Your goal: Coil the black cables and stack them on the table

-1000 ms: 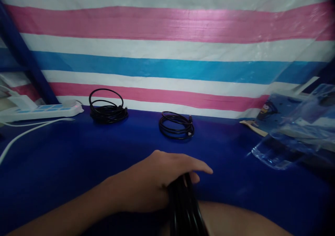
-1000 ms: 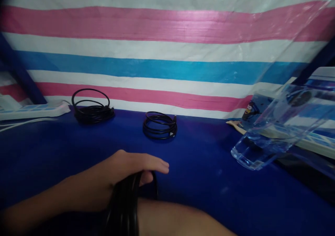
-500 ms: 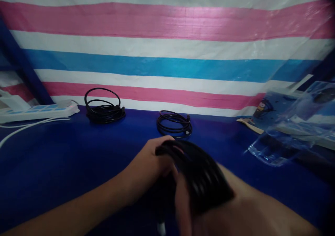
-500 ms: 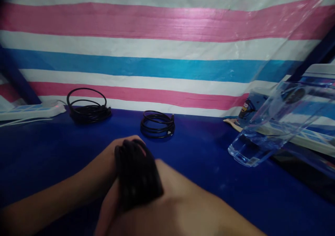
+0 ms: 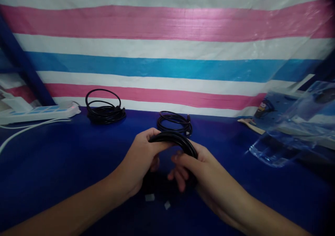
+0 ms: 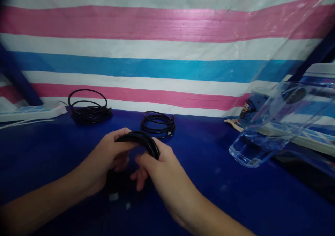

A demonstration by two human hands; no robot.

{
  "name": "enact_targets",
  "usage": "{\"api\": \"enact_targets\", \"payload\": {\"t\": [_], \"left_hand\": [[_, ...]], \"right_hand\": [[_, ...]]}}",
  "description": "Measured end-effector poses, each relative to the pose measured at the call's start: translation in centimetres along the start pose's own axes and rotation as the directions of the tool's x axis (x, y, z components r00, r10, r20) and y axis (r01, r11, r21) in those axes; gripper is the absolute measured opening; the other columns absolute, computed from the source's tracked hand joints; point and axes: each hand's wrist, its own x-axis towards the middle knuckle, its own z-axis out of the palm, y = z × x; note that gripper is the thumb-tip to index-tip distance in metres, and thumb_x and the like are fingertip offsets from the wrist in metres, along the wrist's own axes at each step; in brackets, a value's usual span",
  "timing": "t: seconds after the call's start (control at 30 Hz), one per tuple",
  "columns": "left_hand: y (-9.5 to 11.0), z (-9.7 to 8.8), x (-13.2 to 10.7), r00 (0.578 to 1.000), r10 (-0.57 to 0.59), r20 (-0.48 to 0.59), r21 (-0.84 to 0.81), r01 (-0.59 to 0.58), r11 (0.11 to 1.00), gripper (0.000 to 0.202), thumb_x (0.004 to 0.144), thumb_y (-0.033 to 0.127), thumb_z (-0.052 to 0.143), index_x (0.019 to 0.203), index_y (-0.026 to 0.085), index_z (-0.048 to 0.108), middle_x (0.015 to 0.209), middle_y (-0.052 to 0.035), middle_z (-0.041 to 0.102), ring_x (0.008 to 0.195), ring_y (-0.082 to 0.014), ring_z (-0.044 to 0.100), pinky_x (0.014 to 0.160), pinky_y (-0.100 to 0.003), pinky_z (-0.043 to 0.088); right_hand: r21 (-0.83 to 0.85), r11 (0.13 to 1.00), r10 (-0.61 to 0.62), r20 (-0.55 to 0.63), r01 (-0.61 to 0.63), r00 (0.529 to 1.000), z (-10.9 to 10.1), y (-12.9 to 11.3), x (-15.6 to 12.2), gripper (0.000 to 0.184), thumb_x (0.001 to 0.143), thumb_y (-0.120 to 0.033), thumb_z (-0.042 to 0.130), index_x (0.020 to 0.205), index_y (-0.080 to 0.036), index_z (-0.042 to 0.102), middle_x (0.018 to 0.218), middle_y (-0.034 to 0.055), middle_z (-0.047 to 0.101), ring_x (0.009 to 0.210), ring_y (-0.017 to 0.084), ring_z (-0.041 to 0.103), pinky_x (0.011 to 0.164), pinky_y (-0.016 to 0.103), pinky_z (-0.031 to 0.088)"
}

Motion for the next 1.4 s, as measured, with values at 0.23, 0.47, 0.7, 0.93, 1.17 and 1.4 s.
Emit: {"api": "enact_targets", "payload": {"t": [0.23,0.47,0.7,0.93,1.17,1.4], "left_hand": [[-0.5,0.2,-0.1,0.983,-0.141,0.114,0.21,0.115,0.971,0.012,0.073,0.026,0.057,0.083,0.019,0.054,0.05,0.0071,0.043,0.034,-0.0034,0.031,0.032,-0.015,0.022],[-1.2,0.3,0.4,0.986,-0.003,0.165,0.072,-0.009,0.997,0.03,0.072,0.026,0.063,0.098,0.018,0.048,0.051,0.0084,0.046,0.036,-0.0052,0.041,0.038,-0.017,0.037],[-0.7,-0.6,0.9,0.959,0.075,0.273,-0.073,-0.057,0.996,0.017,0.083,0.024,0.052,0.099,0.019,0.051,0.052,0.0094,0.039,0.04,-0.0058,0.046,0.052,-0.024,0.047],[0.6,-0.2,0.1,0.922,-0.064,0.381,0.288,-0.053,0.956,0.017,0.083,0.025,0.051,0.099,0.019,0.049,0.051,0.0079,0.048,0.039,-0.0059,0.047,0.045,-0.017,0.036],[0.9,0.0,0.3,0.912,-0.022,0.41,0.15,-0.043,0.988,0.031,0.078,0.024,0.059,0.103,0.02,0.04,0.071,0.0031,0.062,0.043,-0.006,0.052,0.046,-0.018,0.038],[4.6,2.5,2.8,0.892,0.304,0.336,-0.31,-0.2,0.93,0.022,0.078,0.017,0.057,0.098,0.02,0.047,0.066,0.0061,0.055,0.041,-0.0042,0.049,0.051,-0.021,0.046]], "right_hand": [[-0.318,0.948,-0.002,-0.003,0.001,1.0,-1.4,-0.5,0.4,0.042,0.078,-0.018,0.057,0.118,-0.024,0.047,0.069,-0.0043,0.058,0.056,0.009,0.056,0.053,0.02,0.043],[-0.189,0.981,0.043,-0.017,-0.046,0.999,-1.5,-1.2,0.7,0.037,0.083,-0.027,0.056,0.119,-0.02,0.053,0.046,-0.0079,0.044,0.032,0.004,0.036,0.033,0.014,0.031],[-0.362,0.921,-0.144,0.018,0.141,0.989,-2.8,-1.1,1.4,0.035,0.088,-0.031,0.048,0.121,-0.022,0.051,0.066,-0.0029,0.053,0.047,0.007,0.048,0.046,0.021,0.041],[-0.952,0.274,-0.308,0.049,0.138,0.95,-2.6,-1.5,0.5,0.03,0.076,-0.014,0.049,0.105,-0.014,0.057,0.092,0.0133,0.063,0.085,0.028,0.061,0.071,0.039,0.045],[-0.427,0.901,0.088,0.009,-0.076,0.996,-2.1,-1.3,0.6,0.021,0.079,-0.018,0.043,0.096,-0.018,0.054,0.055,-0.0044,0.049,0.035,0.007,0.044,0.034,0.018,0.036],[-0.22,0.944,-0.305,-0.307,0.245,0.901,-3.1,-4.8,4.1,0.01,0.076,-0.017,0.049,0.066,-0.017,0.049,0.045,-0.0059,0.039,0.034,0.005,0.038,0.033,0.017,0.035]]}}
